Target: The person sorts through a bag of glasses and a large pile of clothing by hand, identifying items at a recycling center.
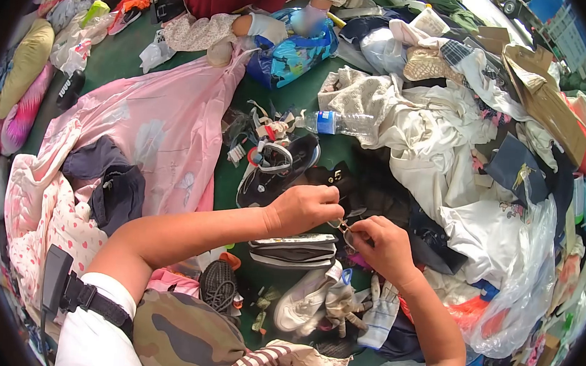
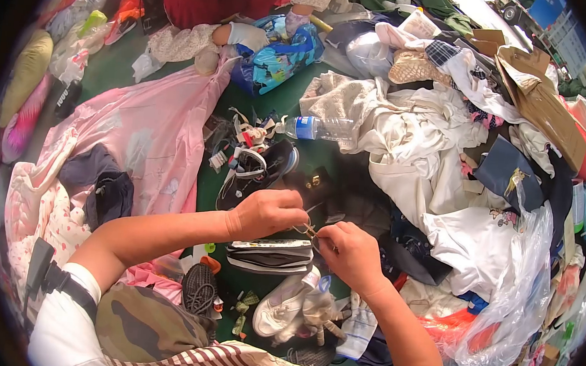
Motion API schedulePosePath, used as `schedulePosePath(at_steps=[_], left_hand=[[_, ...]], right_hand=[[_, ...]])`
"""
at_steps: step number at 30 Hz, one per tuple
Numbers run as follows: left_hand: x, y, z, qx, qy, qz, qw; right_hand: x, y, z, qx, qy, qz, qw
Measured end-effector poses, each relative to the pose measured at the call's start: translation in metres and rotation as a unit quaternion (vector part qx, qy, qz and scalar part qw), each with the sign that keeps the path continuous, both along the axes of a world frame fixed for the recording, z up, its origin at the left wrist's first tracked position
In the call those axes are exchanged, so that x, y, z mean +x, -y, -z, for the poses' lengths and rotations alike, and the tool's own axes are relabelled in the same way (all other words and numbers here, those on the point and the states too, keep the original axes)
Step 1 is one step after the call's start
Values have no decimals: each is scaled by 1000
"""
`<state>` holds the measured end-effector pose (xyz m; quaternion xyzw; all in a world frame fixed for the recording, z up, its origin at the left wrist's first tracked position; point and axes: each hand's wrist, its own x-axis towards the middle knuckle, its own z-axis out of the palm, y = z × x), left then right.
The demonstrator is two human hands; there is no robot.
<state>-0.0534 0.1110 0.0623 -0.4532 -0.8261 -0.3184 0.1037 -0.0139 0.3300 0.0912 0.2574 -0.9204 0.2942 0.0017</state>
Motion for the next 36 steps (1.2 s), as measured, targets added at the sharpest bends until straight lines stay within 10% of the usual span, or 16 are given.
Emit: schedulePosePath(at_steps=[10, 12, 16, 26, 36], left_hand=[[-3, -6, 3, 131, 329, -41, 934], [1, -9, 3, 177, 483, -134, 847], [7, -8, 16, 225, 748, 37, 623], [3, -13, 14, 173, 699, 19, 694], [-25, 16, 11, 108, 746, 7, 657]], right_hand=[[6, 14, 14, -92, 161, 102, 977], [7, 12, 23, -182, 235, 127, 946], [8, 17, 18, -353, 399, 168, 830], [4, 9, 18, -368, 470, 175, 783], [-8, -25, 1, -398, 562, 104, 718]])
